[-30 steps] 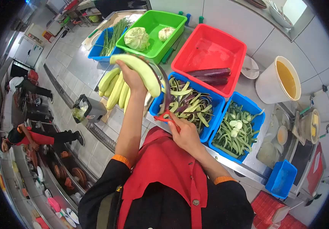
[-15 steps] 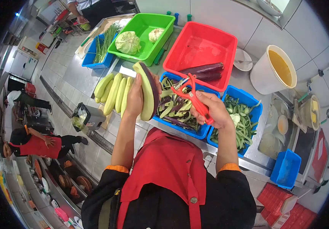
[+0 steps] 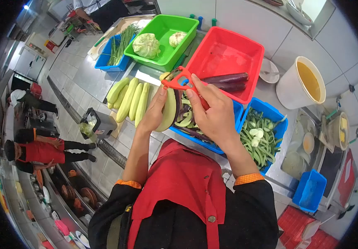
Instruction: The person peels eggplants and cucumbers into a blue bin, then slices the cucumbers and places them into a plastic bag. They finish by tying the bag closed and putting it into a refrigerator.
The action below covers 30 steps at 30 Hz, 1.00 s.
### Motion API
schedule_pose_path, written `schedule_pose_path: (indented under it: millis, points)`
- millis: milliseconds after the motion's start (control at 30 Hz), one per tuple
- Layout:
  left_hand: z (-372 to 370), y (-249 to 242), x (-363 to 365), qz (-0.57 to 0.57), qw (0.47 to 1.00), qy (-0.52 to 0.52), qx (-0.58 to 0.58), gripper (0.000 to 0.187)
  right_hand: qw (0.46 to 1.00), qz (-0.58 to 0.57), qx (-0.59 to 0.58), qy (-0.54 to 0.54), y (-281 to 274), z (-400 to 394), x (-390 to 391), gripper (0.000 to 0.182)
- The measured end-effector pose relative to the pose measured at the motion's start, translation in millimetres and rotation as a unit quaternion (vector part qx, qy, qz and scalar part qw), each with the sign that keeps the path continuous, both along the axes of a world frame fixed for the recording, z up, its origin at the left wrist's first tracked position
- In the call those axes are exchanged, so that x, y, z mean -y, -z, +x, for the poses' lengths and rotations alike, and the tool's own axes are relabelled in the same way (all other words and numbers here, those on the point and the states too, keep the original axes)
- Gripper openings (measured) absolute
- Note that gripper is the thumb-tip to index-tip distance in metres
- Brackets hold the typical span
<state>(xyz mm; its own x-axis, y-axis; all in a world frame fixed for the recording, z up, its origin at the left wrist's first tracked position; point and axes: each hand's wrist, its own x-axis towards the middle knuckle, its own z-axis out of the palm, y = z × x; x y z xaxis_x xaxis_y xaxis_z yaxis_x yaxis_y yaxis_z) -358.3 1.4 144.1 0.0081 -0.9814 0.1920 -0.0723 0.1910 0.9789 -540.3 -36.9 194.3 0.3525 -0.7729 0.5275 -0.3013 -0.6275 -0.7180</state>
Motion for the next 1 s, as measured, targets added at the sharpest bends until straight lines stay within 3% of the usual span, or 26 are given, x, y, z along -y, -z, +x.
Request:
schedule_pose_path:
  millis: [133,233,267,367,500,533,600,700,800,933,1000]
  points:
    - [2.4,-11.7,0.2,-0.003,1.0,-0.016,-0.006,0.066,0.999,-0.046,-0.002,0.018,6.6,7.4,0.1,0.034]
    - [4.3,3.0,14.9,0.035,0.987,-0.1,-0.117,0.068,0.995,-0.077,-0.046,0.033,25.4,10.2,-14.5,0.035]
    - [1.9,-2.9,16.5,0.023,0.976,-0.173,-0.133,0.066,0.993,-0.092,-0.063,0.037,36.1,11.1,-20.4,0.035]
    - [23.2,-5.7,34.8,0.064,0.906,-0.219,-0.356,0.056,0.994,-0.05,-0.093,0.016,85.6,8.3,-48.6,0.037]
    - [20.8,-12.6,55.4,0.042,0.827,-0.236,-0.508,0.056,0.98,0.109,-0.156,-0.049,131.5,-1.6,-55.2,0.036]
    - [26.2,-2.9,55.1,0.088,0.851,-0.203,-0.477,0.053,0.972,0.173,-0.148,-0.057,132.6,-9.7,-54.2,0.036]
    - [24.7,3.6,55.2,0.062,0.867,-0.152,-0.47,0.051,0.94,0.311,-0.128,-0.055,111.1,-21.3,-43.0,0.035]
    - [13.6,7.3,46.8,0.032,0.9,-0.086,-0.426,0.048,0.927,0.349,-0.135,-0.018,95.9,-41.1,-19.7,0.035]
    - [8.7,9.0,31.9,0.05,0.944,-0.032,-0.325,0.047,0.978,0.208,-0.012,0.009,65.4,-37.1,-8.8,0.035]
    - [0.7,8.7,17.6,0.049,0.982,-0.03,-0.18,0.049,0.997,0.072,0.027,0.005,16.8,-14.2,2.1,0.035]
    - [-6.4,-0.4,12.8,0.032,0.986,-0.034,-0.161,0.051,0.999,-0.003,0.052,0.002,7.7,1.5,7.5,0.034]
